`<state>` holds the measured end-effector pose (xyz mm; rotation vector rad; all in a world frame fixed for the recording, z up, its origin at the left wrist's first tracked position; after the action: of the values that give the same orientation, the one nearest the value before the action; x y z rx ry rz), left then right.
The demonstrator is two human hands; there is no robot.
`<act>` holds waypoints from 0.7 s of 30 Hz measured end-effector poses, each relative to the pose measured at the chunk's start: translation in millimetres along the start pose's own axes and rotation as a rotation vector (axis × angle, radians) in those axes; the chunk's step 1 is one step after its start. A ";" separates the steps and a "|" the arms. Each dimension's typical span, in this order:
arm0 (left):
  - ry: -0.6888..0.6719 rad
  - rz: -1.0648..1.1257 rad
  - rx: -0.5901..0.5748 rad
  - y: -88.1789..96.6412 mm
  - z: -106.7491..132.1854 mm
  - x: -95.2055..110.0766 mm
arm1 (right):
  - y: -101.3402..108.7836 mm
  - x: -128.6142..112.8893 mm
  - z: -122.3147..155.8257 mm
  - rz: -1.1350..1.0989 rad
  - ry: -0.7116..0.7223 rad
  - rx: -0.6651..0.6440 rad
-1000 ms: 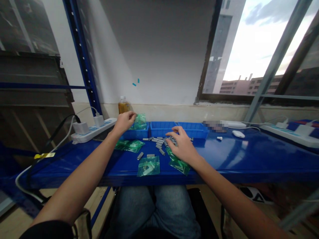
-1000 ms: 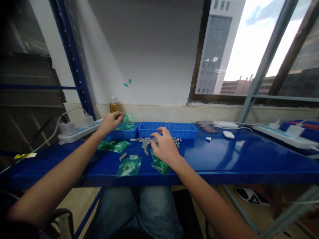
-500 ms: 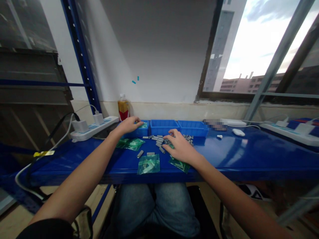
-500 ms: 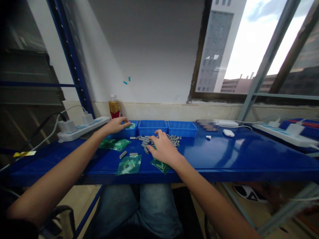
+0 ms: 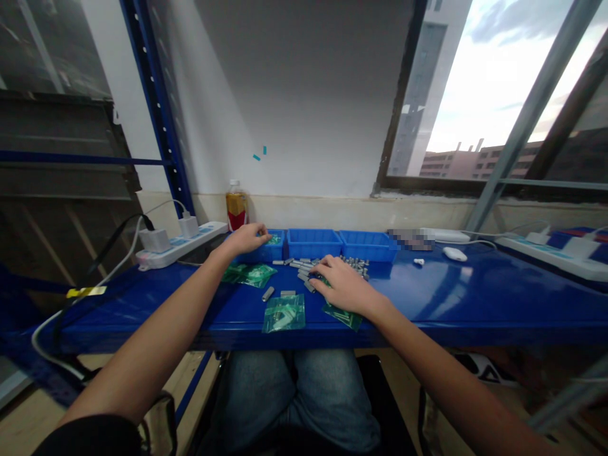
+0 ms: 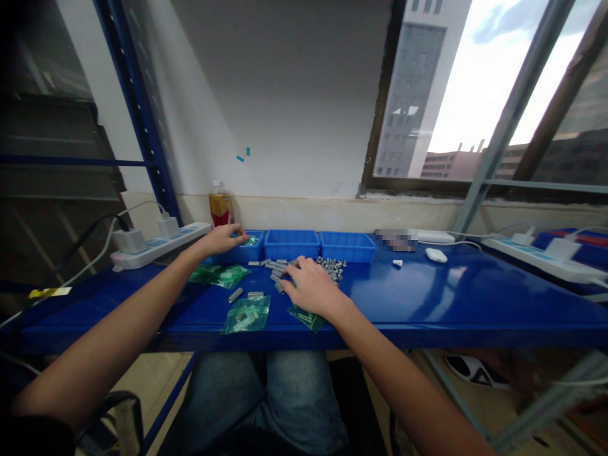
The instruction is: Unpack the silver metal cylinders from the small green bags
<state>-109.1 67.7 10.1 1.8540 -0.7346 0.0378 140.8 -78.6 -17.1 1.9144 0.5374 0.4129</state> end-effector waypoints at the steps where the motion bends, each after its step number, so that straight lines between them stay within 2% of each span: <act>1: -0.003 -0.007 0.000 -0.1 -0.1 0.0 | -0.2 0.1 -0.2 0.001 0.002 -0.001; 21: 0.011 -0.027 -0.016 3.2 4.6 10.4 | -0.5 0.8 0.4 0.039 0.010 0.012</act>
<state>-103.7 58.3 14.6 1.8473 -0.7002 0.0247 141.5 -78.3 -17.7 1.9381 0.5106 0.4454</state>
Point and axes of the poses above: each hand's wrist, its own z-axis away from the middle knuckle, its own y-axis out of the back of the hand, x = y × z, the point moved 3 cm from there along -z, towards the middle knuckle, and after that the axes turned 8 degrees about z, right-handed, at the moved point
